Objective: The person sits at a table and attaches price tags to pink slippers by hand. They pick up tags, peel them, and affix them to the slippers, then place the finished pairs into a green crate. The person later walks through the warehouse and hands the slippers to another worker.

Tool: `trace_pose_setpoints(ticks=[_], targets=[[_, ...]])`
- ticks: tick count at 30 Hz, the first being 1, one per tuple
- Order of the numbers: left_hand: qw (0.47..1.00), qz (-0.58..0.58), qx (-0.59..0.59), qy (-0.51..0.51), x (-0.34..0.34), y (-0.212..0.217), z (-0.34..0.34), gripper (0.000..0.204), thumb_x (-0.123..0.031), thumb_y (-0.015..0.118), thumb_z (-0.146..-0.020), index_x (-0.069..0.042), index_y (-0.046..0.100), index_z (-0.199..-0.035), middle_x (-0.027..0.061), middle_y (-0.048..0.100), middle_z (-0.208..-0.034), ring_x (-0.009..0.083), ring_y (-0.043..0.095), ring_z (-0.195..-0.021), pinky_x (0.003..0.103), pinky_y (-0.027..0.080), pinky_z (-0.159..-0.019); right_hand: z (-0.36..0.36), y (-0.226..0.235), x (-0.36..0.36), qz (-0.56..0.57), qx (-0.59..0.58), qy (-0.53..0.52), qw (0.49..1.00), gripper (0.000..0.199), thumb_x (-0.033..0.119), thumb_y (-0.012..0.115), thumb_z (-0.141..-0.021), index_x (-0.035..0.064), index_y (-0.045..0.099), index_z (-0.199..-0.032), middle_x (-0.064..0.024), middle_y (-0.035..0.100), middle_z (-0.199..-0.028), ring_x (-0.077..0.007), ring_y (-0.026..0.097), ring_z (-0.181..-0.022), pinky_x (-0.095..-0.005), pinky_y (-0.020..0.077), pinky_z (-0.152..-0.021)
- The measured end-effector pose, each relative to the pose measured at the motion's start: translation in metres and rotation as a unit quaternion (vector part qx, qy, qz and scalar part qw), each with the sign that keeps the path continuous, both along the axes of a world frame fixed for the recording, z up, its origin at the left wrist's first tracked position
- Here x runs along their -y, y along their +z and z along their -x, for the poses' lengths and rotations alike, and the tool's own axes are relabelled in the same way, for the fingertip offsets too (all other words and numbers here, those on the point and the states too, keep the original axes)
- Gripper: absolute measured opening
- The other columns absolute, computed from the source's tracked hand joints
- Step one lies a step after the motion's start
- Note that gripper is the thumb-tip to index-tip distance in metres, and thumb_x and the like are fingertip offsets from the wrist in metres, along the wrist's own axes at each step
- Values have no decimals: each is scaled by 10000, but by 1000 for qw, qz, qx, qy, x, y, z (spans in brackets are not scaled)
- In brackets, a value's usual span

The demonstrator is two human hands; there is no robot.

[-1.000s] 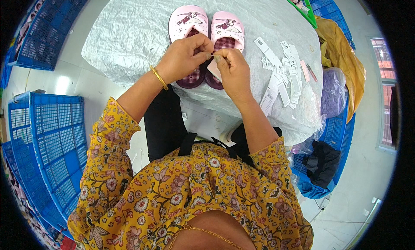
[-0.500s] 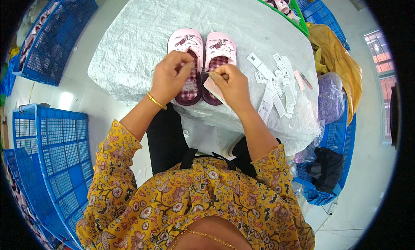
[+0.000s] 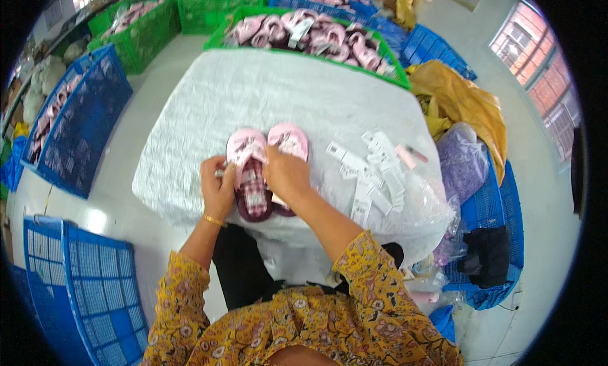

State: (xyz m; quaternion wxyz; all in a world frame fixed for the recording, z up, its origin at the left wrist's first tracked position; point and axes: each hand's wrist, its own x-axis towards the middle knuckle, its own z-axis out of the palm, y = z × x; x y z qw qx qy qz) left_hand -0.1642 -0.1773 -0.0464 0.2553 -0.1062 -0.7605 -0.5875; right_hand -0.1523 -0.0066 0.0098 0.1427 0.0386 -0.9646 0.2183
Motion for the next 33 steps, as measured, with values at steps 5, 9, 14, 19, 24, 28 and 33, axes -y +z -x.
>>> trace_pose_setpoints(ticks=[5, 9, 14, 19, 24, 28, 33], targets=[[958, -258, 129, 2, 10, -1, 9, 176, -158, 563, -943, -23, 574, -1055, 57, 558, -969, 128, 517, -839, 246, 448, -712, -25, 8, -31, 58, -6, -6, 998, 308, 178, 635, -800, 98, 621, -1096, -163, 671, -779, -337, 657, -704, -441, 500, -626], [990, -127, 43, 41, 15, -28, 15, 160, -150, 580, -939, -18, 580, -1030, 51, 565, -975, 116, 516, -786, 260, 449, -723, -50, 27, -52, 123, -18, 14, 992, 289, 145, 654, -809, 100, 640, -1094, -165, 685, -820, -292, 670, -686, -369, 516, -625], [988, -141, 46, 41, 20, -27, 10, 146, -121, 592, -927, -8, 579, -1019, 66, 563, -976, 131, 524, -817, 274, 451, -744, 11, 71, -67, 130, -46, -15, 990, 205, 196, 675, -829, 64, 637, -981, -151, 650, -784, -281, 640, -703, -366, 493, -640], [990, -134, 24, 29, 1, -23, 11, 139, -109, 588, -930, -6, 569, -1020, 65, 555, -961, 134, 522, -828, 277, 451, -756, 191, 222, -115, 6, -249, -124, 961, 479, 428, 597, -858, 63, 566, -1166, -197, 674, -1022, -393, 638, -947, -464, 508, -800], [989, -139, 35, 30, 9, -22, 8, 129, -101, 577, -934, -5, 564, -1019, 61, 554, -950, 128, 522, -819, 272, 453, -752, 202, 203, -106, 35, -345, -80, 934, 275, 284, 608, -866, 59, 612, -1023, -182, 685, -928, -346, 662, -847, -455, 502, -726], [992, -119, 22, 28, 9, -16, 6, 117, -97, 576, -933, -4, 567, -1004, 53, 565, -929, 121, 532, -797, 263, 459, -730, 135, 99, -111, 236, -168, 54, 955, 160, 196, 614, -872, 37, 629, -874, -124, 675, -782, -203, 647, -661, -330, 491, -613], [992, -110, 54, 24, 7, -18, 7, 100, -93, 572, -936, -9, 572, -991, 44, 571, -880, 103, 526, -785, 252, 459, -713, 11, 68, -119, 386, 40, 14, 922, 171, 163, 618, -901, 17, 631, -990, -47, 675, -824, -115, 636, -704, -256, 480, -606]])
